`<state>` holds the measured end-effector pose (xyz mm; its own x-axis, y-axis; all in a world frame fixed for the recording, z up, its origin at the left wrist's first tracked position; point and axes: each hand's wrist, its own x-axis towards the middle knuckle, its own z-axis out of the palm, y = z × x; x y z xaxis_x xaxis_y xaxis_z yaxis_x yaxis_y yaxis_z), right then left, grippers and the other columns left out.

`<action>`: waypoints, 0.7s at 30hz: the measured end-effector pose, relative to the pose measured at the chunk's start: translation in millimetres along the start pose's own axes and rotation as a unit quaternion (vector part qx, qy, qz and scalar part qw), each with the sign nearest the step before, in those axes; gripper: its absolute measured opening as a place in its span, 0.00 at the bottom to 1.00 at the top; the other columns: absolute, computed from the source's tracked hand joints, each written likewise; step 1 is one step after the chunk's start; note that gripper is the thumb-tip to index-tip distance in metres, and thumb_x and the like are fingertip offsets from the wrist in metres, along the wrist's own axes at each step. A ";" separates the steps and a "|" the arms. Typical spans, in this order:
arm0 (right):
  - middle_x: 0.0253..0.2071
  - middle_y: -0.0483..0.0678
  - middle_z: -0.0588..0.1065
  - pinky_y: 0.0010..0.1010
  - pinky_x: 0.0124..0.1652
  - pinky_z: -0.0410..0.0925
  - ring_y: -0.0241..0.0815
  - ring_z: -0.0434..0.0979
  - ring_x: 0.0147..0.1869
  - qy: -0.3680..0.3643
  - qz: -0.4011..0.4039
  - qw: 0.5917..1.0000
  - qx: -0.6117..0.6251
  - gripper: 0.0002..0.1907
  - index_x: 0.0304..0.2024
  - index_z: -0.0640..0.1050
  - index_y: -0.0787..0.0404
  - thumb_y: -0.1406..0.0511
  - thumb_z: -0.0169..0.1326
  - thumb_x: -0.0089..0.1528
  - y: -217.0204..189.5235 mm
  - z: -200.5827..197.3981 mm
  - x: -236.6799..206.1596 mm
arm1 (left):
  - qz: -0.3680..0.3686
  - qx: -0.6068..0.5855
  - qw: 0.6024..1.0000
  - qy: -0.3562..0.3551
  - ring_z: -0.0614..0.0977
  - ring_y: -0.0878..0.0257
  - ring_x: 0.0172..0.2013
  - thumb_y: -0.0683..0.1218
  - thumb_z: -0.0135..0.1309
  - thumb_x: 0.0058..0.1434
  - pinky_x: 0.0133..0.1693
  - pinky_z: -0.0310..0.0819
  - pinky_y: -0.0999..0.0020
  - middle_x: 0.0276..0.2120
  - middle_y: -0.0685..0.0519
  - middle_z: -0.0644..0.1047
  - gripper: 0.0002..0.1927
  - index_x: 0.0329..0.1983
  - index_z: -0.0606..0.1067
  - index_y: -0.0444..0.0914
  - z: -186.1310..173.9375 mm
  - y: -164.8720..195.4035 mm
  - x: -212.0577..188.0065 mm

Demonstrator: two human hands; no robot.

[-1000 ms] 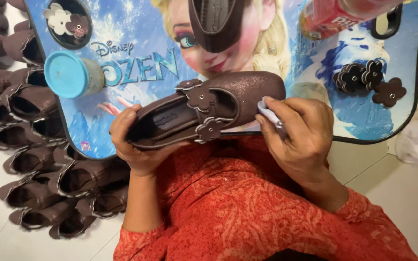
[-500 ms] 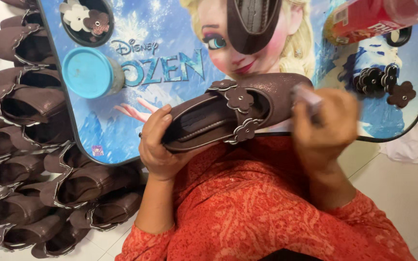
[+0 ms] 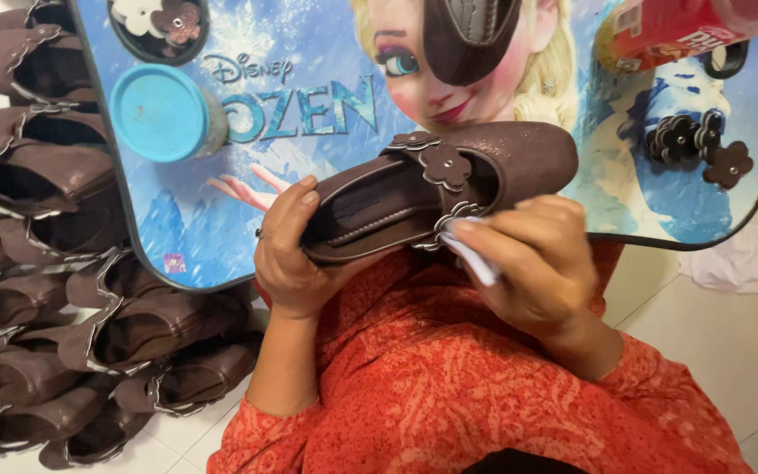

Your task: The person sits on the floor and wipes a brown child's shoe with a white cloth, focusing on the upper, sides, and sole. They repeatedly apply liquid from a bottle to the cloth and continue wiping the same shoe, then place it on a Frozen-themed tray and pick up another shoe to repeat the process.

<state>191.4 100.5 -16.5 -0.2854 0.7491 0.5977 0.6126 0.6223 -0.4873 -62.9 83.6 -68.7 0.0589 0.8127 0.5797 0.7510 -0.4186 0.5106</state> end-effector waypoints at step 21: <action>0.36 0.46 0.77 0.34 0.38 0.65 0.42 0.74 0.36 -0.101 -0.018 0.993 0.059 0.13 0.42 0.84 0.60 0.71 0.70 0.55 15.0 -20.2 -19.8 | 0.007 -0.017 1.000 0.008 0.81 0.50 0.57 0.61 0.79 0.50 0.61 0.79 0.58 0.56 0.45 0.76 0.50 0.65 0.62 0.39 -1.0 -2.3 -3.9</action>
<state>221.2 90.5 -22.7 -0.4546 0.7489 0.4821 0.5121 0.6626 -0.5465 -65.5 81.0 -71.4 0.0591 0.8001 0.5969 0.7278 -0.4438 0.5228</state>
